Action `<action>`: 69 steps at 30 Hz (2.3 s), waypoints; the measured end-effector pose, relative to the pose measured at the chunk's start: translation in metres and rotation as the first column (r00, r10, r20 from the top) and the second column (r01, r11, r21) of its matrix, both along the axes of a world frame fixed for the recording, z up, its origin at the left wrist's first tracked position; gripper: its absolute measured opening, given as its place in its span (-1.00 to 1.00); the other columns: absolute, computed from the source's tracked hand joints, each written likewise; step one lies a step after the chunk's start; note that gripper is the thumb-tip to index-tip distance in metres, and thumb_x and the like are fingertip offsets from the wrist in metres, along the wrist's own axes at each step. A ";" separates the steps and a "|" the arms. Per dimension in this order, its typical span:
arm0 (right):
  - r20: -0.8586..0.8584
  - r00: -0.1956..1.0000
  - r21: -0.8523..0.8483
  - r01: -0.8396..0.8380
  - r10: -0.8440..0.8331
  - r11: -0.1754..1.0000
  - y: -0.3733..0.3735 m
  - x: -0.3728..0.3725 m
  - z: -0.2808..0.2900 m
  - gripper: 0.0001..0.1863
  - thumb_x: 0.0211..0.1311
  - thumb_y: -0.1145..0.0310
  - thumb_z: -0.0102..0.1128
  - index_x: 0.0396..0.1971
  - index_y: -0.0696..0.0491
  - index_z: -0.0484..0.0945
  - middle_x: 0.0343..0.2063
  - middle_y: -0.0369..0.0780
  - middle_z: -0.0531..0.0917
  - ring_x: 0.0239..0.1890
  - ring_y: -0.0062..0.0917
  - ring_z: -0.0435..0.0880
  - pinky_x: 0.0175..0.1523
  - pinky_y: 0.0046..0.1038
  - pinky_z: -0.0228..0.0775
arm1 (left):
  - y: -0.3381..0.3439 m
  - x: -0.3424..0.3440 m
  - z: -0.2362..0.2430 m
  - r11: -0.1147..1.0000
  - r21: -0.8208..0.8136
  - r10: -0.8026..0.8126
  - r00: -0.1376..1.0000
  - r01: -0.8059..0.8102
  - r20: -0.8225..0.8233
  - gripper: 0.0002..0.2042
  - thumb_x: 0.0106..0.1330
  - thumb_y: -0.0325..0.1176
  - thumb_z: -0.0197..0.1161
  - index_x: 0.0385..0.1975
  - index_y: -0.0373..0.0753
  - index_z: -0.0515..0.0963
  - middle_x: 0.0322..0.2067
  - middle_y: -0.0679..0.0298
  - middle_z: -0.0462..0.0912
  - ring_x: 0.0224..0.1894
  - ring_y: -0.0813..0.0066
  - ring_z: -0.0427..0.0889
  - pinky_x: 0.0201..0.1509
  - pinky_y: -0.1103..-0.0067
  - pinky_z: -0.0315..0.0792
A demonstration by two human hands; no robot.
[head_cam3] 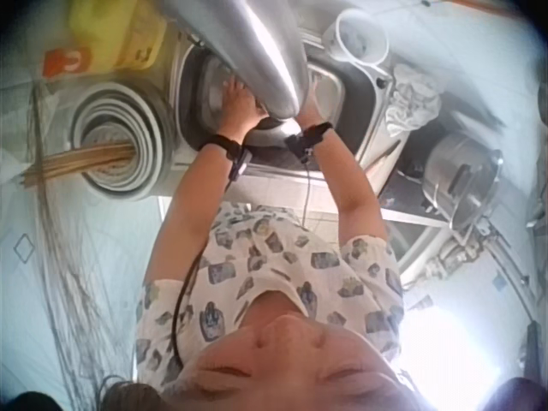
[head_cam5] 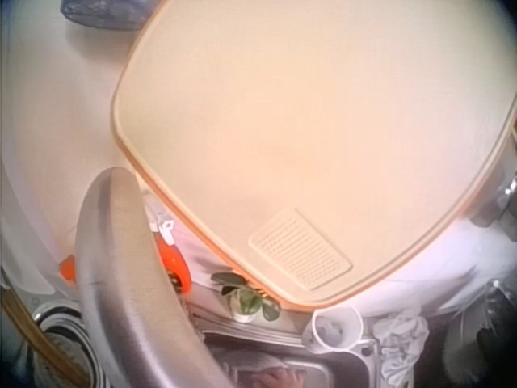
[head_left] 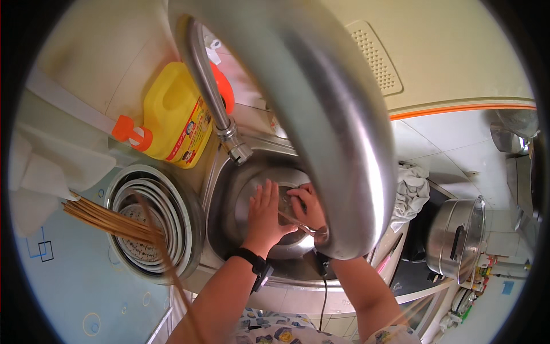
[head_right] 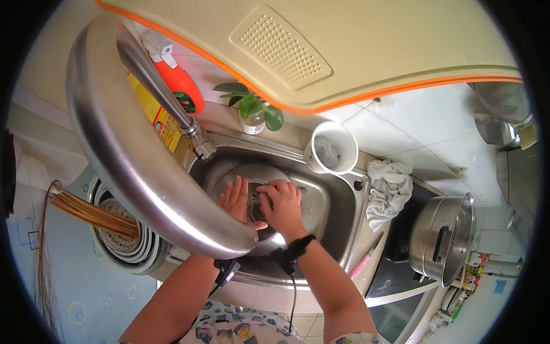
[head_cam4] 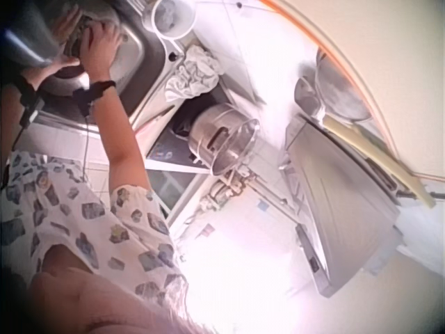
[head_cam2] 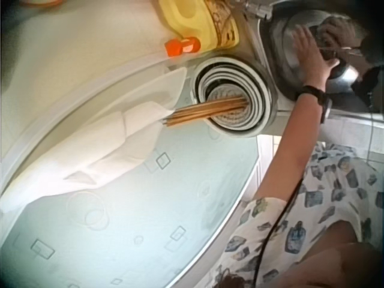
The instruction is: Tightening the screw on the handle of a metal pot lid using a pink screwdriver.
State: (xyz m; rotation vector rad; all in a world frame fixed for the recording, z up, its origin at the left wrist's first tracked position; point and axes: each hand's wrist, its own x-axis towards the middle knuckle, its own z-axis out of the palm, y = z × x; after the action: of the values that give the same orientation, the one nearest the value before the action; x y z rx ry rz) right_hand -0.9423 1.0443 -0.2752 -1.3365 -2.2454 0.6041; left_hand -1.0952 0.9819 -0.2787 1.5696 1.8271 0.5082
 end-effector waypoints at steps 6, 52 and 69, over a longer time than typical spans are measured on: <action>-0.059 0.998 0.106 -0.016 0.022 0.994 -0.023 -0.002 -0.021 -0.77 0.09 0.45 0.34 -0.23 -0.13 0.72 -0.24 -0.31 0.62 -0.12 -0.33 0.58 0.02 -0.30 0.36 | -0.001 -0.006 0.000 0.999 -0.043 0.004 1.000 -0.005 -0.030 0.14 -0.13 0.02 0.61 0.47 -0.25 0.09 0.50 0.08 0.04 0.55 0.03 -0.06 0.54 0.09 -0.05; -0.047 0.995 0.105 0.096 -0.092 0.990 0.013 -0.070 0.048 -0.78 0.12 0.50 0.26 -0.23 0.14 0.48 -0.28 0.00 0.54 -0.18 0.00 0.57 -0.09 -0.10 0.42 | -0.014 0.006 -0.023 0.996 0.066 0.065 0.996 -0.061 -0.058 0.22 -0.20 0.02 0.62 0.47 -0.35 0.02 0.49 0.03 0.04 0.52 0.06 0.03 0.51 0.13 0.02; 0.034 0.999 -0.165 -0.015 0.021 0.986 -0.018 -0.032 0.024 -0.49 0.04 0.50 0.30 0.08 0.05 0.49 0.01 -0.07 0.57 0.09 -0.11 0.51 0.21 -0.20 0.37 | -0.004 -0.008 -0.012 0.998 0.064 0.007 1.000 -0.006 -0.019 0.20 -0.21 -0.06 0.65 0.47 -0.33 0.04 0.52 0.05 -0.02 0.54 0.10 0.01 0.51 0.18 0.05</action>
State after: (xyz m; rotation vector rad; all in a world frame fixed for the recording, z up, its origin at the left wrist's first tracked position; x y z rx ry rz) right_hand -0.9743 1.0265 -0.2514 -1.4170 -2.2794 0.7935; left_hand -1.1033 0.9784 -0.2904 1.6169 1.8470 0.5620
